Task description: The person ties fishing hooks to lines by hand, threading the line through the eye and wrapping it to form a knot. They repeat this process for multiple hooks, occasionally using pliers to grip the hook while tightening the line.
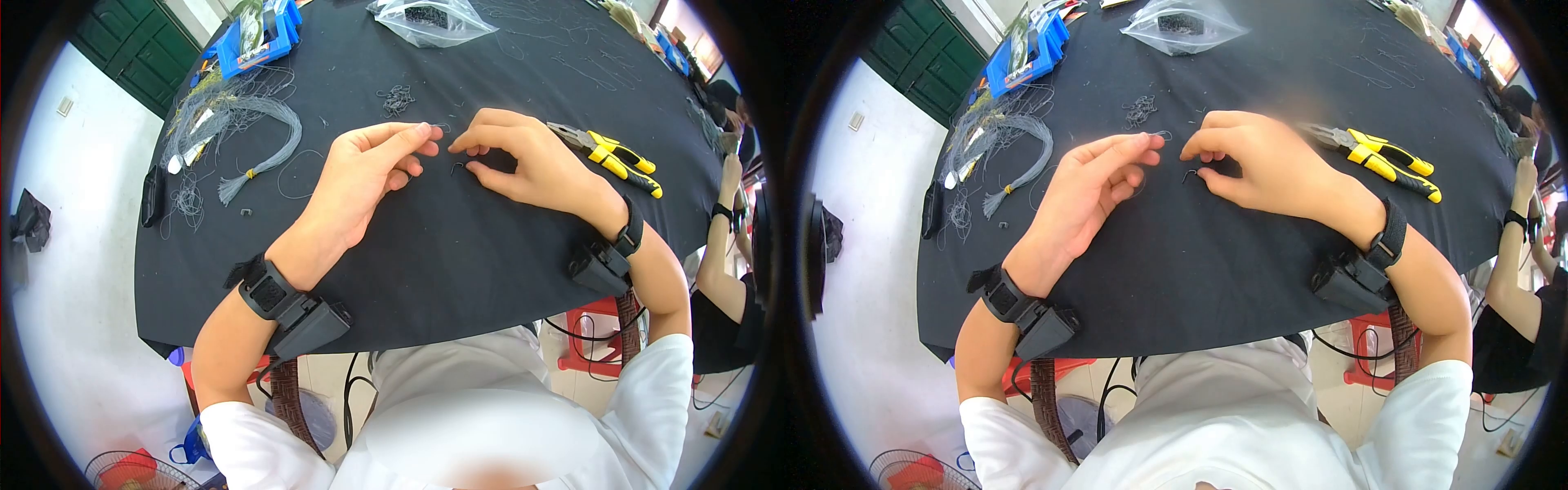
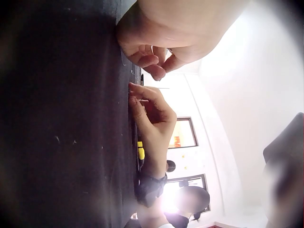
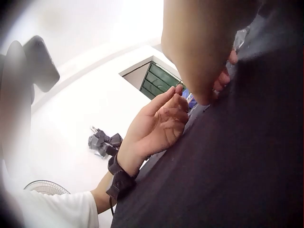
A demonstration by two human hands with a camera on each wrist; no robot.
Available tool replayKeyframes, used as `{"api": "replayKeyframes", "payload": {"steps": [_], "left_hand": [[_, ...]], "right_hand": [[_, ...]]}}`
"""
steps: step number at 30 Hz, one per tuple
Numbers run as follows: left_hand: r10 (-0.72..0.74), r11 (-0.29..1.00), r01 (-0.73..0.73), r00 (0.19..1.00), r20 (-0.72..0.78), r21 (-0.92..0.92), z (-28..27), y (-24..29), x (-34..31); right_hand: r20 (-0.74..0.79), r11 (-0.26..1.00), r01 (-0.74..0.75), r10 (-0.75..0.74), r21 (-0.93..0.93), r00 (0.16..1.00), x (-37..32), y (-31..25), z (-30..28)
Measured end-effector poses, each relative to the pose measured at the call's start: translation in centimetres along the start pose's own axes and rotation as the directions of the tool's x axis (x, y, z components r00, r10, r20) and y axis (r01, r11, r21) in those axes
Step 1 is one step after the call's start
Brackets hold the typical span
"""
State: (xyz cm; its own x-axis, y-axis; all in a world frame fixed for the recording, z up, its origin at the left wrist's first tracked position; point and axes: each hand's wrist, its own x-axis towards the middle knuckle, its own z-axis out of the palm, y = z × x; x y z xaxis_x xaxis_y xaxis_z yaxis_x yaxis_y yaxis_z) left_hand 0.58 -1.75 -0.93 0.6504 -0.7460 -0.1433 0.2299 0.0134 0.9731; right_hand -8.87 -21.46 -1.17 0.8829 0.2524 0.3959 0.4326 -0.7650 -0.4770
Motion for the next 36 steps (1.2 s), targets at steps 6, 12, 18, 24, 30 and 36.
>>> {"api": "replayKeyframes", "payload": {"steps": [6,12,18,24,30,36], "left_hand": [[-0.014,1.0,0.014,1.0,0.001,0.002,0.1,0.2,-0.1],[-0.004,1.0,0.004,1.0,-0.004,0.014,0.0,0.1,0.0],[0.018,0.999,-0.017,0.999,-0.05,0.03,0.3,0.0,0.0],[0.042,0.997,-0.041,0.999,-0.02,0.061,0.4,-0.2,-0.1],[0.043,0.997,-0.04,0.999,-0.031,0.07,0.7,0.0,-0.2],[0.045,0.991,-0.04,0.998,-0.037,0.131,0.7,0.2,-0.3]], "right_hand": [[0.018,0.995,0.087,-0.086,-0.05,0.996,0.1,0.4,0.1],[-0.013,0.991,0.078,-0.08,-0.107,0.997,0.2,0.7,0.6],[0.169,0.522,-0.427,0.47,0.739,0.866,0.3,-1.7,0.3],[0.342,0.088,-0.447,0.519,0.89,0.783,0.2,-2.1,0.7],[0.337,0.079,-0.433,0.511,0.898,0.791,0.1,-1.7,0.9],[0.281,0.271,-0.477,0.534,0.836,0.797,0.2,-2.0,0.5]]}}
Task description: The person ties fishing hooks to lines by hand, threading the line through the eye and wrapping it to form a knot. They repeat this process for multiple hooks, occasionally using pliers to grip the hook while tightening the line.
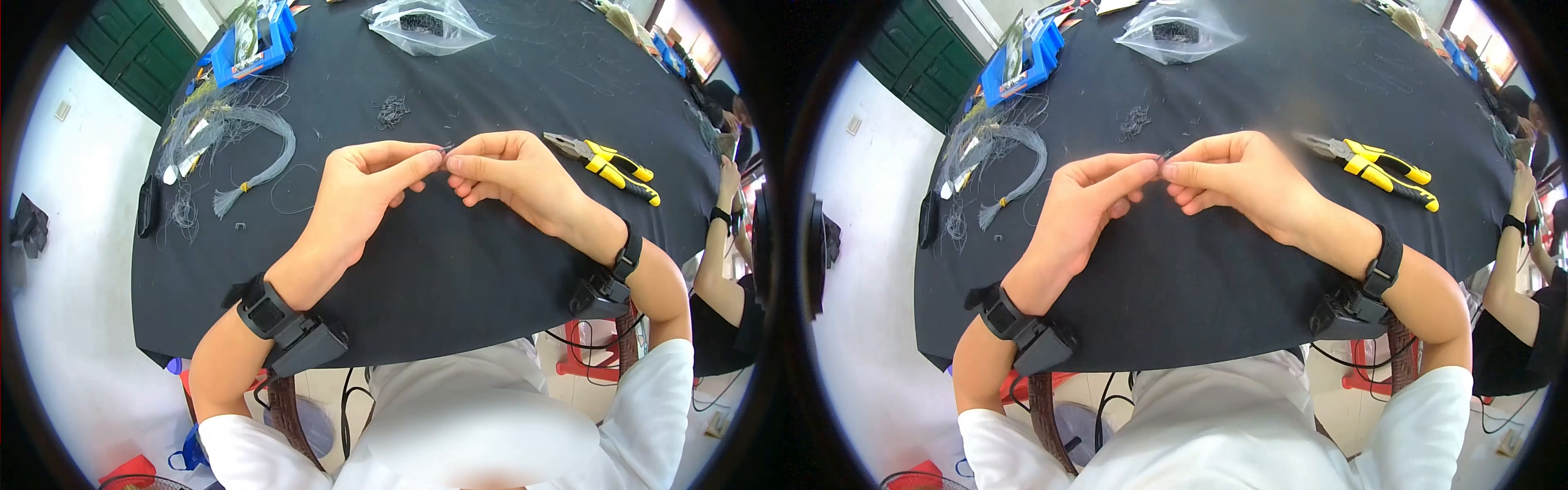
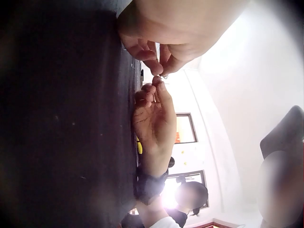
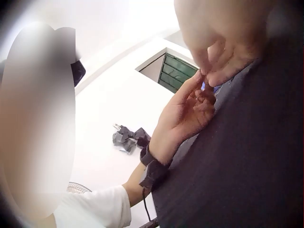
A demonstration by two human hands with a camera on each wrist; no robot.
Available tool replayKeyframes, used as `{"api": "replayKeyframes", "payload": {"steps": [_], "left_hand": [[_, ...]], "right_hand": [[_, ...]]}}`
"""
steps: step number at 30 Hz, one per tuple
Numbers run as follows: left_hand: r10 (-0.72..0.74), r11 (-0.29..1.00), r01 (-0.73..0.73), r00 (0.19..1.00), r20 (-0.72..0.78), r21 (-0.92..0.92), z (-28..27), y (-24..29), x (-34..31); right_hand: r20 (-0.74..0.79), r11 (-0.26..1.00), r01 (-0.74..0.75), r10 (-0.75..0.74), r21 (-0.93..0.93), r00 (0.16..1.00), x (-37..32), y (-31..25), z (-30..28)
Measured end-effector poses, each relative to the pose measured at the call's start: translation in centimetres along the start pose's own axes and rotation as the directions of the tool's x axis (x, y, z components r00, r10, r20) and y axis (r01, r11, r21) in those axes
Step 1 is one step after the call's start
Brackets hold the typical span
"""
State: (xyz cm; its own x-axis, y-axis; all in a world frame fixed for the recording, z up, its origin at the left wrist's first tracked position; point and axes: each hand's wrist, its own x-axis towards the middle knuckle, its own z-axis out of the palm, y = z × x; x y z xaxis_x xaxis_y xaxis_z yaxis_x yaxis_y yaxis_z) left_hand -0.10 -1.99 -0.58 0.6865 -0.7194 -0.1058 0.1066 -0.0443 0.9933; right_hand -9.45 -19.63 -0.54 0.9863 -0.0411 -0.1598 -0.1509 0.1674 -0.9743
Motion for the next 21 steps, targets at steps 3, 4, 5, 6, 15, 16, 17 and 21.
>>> {"api": "replayKeyframes", "payload": {"steps": [3,4,5,6,15,16,17,21], "left_hand": [[0.015,1.0,-0.015,1.0,0.002,-0.009,-0.1,-0.2,0.2],[0.015,1.0,-0.015,1.0,0.015,0.001,-0.1,-0.2,0.2],[0.016,1.0,-0.016,0.999,0.028,0.011,-0.1,-0.2,0.2],[0.012,1.0,-0.013,0.999,0.03,0.024,-0.1,-0.2,0.1],[0.049,0.997,-0.055,0.995,0.092,0.061,0.0,-0.3,-0.1],[0.052,0.996,-0.058,0.994,0.096,0.068,-0.1,-0.3,0.0],[0.057,0.995,-0.065,0.993,0.099,0.078,-0.1,-0.3,0.0],[0.089,0.986,-0.1,0.993,0.082,0.131,0.0,-0.2,-0.1]], "right_hand": [[-0.043,0.961,0.143,-0.157,-0.235,0.987,0.1,-0.3,-0.7],[-0.051,0.928,0.197,-0.224,-0.316,0.973,0.2,-0.3,-1.0],[-0.045,0.879,0.279,-0.32,-0.387,0.946,0.5,0.0,-1.2],[-0.003,0.86,0.331,-0.361,-0.389,0.933,0.5,0.1,-1.1],[0.129,0.714,0.464,-0.471,-0.525,0.872,0.7,0.2,-1.0],[0.12,0.729,0.453,-0.462,-0.513,0.879,0.6,0.3,-1.0],[0.111,0.742,0.445,-0.455,-0.501,0.883,0.6,0.4,-1.0],[0.087,0.76,0.454,-0.471,-0.466,0.878,0.7,0.5,-1.0]]}}
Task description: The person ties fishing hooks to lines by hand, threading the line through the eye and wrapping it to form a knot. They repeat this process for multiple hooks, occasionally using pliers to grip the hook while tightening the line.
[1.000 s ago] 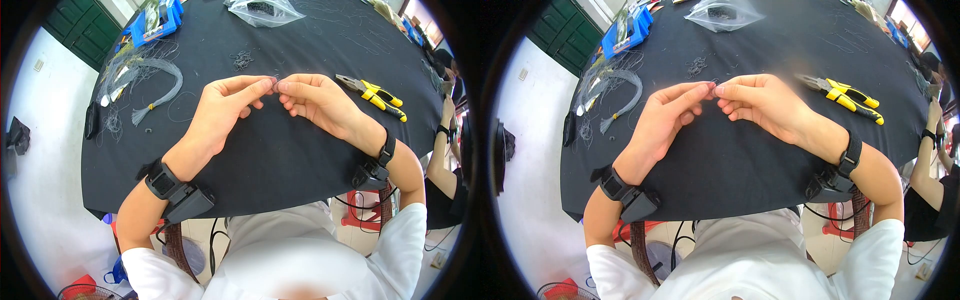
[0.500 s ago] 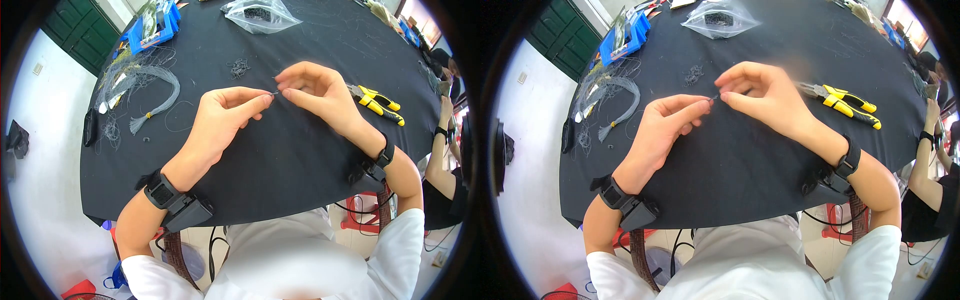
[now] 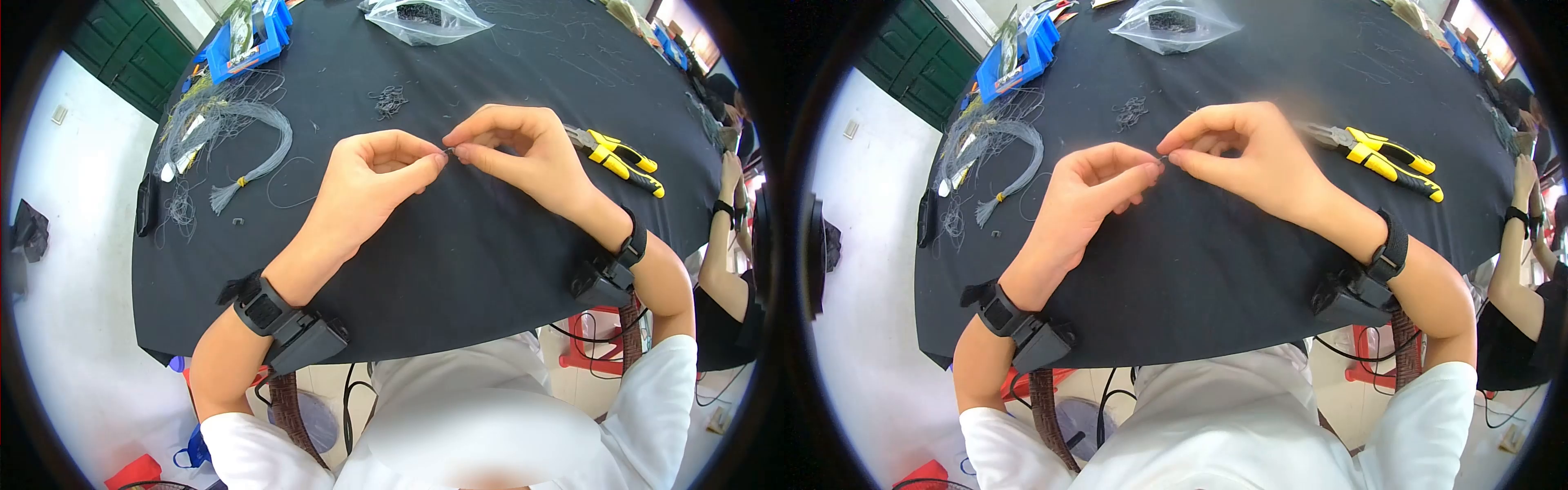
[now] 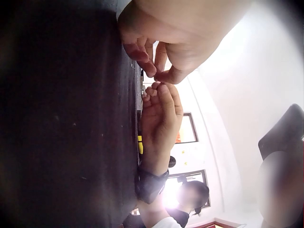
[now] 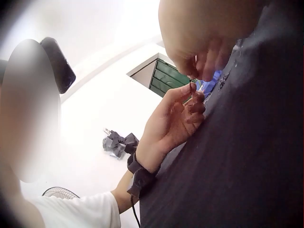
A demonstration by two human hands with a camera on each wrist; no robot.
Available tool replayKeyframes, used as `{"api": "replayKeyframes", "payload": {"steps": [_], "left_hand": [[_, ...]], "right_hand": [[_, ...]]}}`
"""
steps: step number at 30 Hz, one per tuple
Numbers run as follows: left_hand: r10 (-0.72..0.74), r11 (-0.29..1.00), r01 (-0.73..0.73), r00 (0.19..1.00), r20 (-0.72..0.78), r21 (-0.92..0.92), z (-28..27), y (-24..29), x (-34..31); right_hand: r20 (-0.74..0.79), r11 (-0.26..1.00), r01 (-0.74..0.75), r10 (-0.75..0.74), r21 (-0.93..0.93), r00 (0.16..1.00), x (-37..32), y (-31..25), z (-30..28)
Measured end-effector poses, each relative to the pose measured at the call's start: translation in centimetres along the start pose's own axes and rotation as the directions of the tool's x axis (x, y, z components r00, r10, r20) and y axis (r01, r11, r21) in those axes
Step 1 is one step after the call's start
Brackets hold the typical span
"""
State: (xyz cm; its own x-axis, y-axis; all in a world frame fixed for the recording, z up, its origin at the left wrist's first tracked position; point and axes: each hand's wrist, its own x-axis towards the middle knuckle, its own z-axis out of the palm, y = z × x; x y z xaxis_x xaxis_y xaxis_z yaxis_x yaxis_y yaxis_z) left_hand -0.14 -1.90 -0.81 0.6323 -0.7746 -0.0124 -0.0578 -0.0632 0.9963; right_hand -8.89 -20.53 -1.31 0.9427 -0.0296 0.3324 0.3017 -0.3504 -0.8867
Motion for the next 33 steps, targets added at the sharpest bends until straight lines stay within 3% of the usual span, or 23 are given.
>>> {"api": "replayKeyframes", "payload": {"steps": [12,20,33], "left_hand": [[0.047,0.996,-0.046,0.999,0.0,0.073,0.02,-0.14,0.03],[0.012,0.994,-0.012,1.0,0.005,0.104,0.14,-0.04,0.11],[-0.019,0.999,0.021,0.998,0.064,-0.043,0.23,0.04,0.14]], "right_hand": [[0.077,0.991,-0.129,0.132,-0.039,0.988,-0.06,-0.57,-0.15],[0.075,0.999,-0.022,0.024,-0.032,0.997,-0.11,-0.19,0.28],[-0.004,0.99,0.104,-0.105,-0.099,0.994,-0.27,-0.33,0.44]]}}
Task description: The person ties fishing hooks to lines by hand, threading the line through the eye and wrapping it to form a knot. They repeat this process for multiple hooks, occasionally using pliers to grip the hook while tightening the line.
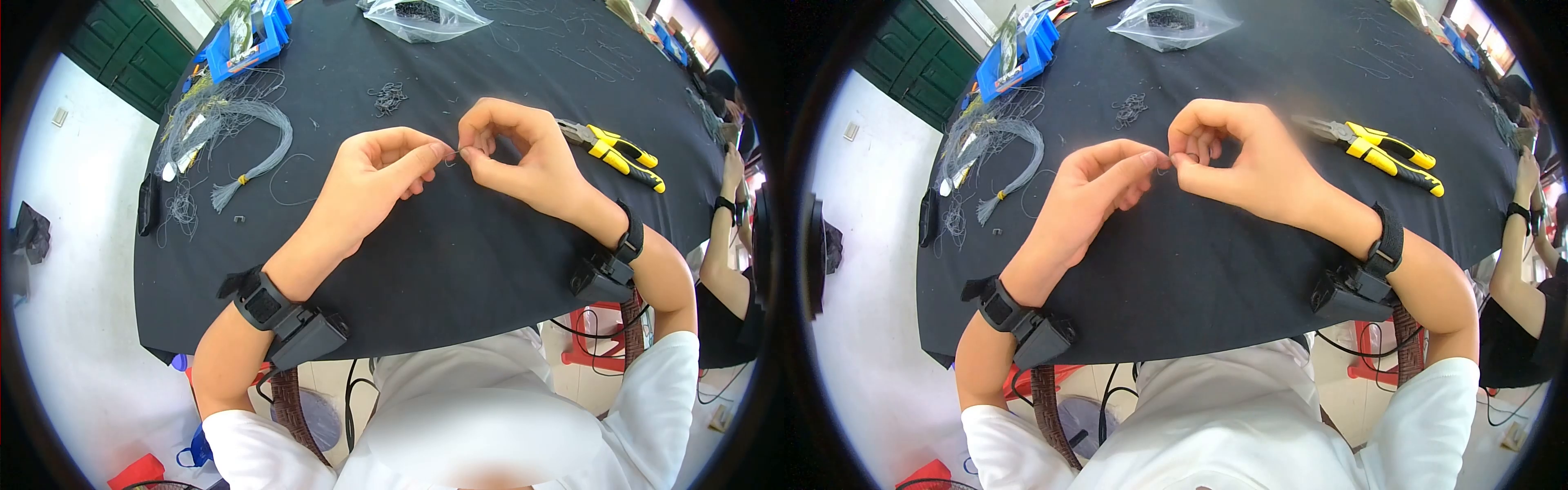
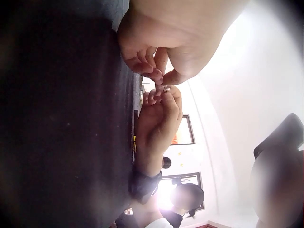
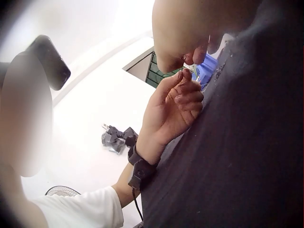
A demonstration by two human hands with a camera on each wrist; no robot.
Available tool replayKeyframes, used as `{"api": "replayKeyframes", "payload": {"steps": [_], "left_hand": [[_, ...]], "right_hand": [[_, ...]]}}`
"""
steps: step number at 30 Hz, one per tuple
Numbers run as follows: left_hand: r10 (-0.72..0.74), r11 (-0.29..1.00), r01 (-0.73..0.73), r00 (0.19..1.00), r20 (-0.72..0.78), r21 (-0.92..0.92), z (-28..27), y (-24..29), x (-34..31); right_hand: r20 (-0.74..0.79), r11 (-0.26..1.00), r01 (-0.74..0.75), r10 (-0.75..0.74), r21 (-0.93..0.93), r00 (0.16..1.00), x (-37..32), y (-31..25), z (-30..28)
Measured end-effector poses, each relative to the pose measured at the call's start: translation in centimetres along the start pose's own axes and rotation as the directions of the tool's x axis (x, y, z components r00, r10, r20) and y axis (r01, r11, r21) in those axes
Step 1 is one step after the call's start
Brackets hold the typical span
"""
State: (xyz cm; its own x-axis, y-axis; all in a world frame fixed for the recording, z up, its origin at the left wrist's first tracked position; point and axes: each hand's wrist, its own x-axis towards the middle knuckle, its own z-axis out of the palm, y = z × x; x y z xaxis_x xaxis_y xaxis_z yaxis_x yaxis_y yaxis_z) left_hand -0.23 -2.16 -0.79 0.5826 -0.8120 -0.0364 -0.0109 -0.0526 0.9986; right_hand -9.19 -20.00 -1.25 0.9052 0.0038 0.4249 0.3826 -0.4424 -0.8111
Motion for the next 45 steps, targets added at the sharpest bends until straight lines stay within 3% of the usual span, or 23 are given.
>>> {"api": "replayKeyframes", "payload": {"steps": [5,15,21,33,45], "left_hand": [[-0.011,0.994,0.013,1.0,0.018,-0.111,0.11,0.09,-0.01],[0.013,0.998,-0.016,0.999,-0.043,-0.062,0.11,0.09,-0.1],[0.041,0.996,-0.047,0.995,-0.088,-0.069,-0.32,-0.45,0.04],[0.06,0.997,-0.062,0.996,-0.058,-0.038,-0.39,-0.39,-0.11],[0.057,0.998,-0.057,0.998,-0.023,0.025,-0.54,-0.37,-0.1]], "right_hand": [[-0.032,0.999,-0.01,0.011,0.038,0.999,0.0,0.04,0.01],[-0.011,1.0,-0.004,0.004,0.022,1.0,0.01,0.01,-0.05],[0.063,0.956,-0.174,0.164,0.237,0.984,0.03,0.21,-0.31],[0.064,0.989,-0.123,0.118,0.083,0.991,0.01,0.25,-0.07],[0.038,0.99,-0.103,0.1,0.098,0.994,-0.07,0.13,0.11]]}}
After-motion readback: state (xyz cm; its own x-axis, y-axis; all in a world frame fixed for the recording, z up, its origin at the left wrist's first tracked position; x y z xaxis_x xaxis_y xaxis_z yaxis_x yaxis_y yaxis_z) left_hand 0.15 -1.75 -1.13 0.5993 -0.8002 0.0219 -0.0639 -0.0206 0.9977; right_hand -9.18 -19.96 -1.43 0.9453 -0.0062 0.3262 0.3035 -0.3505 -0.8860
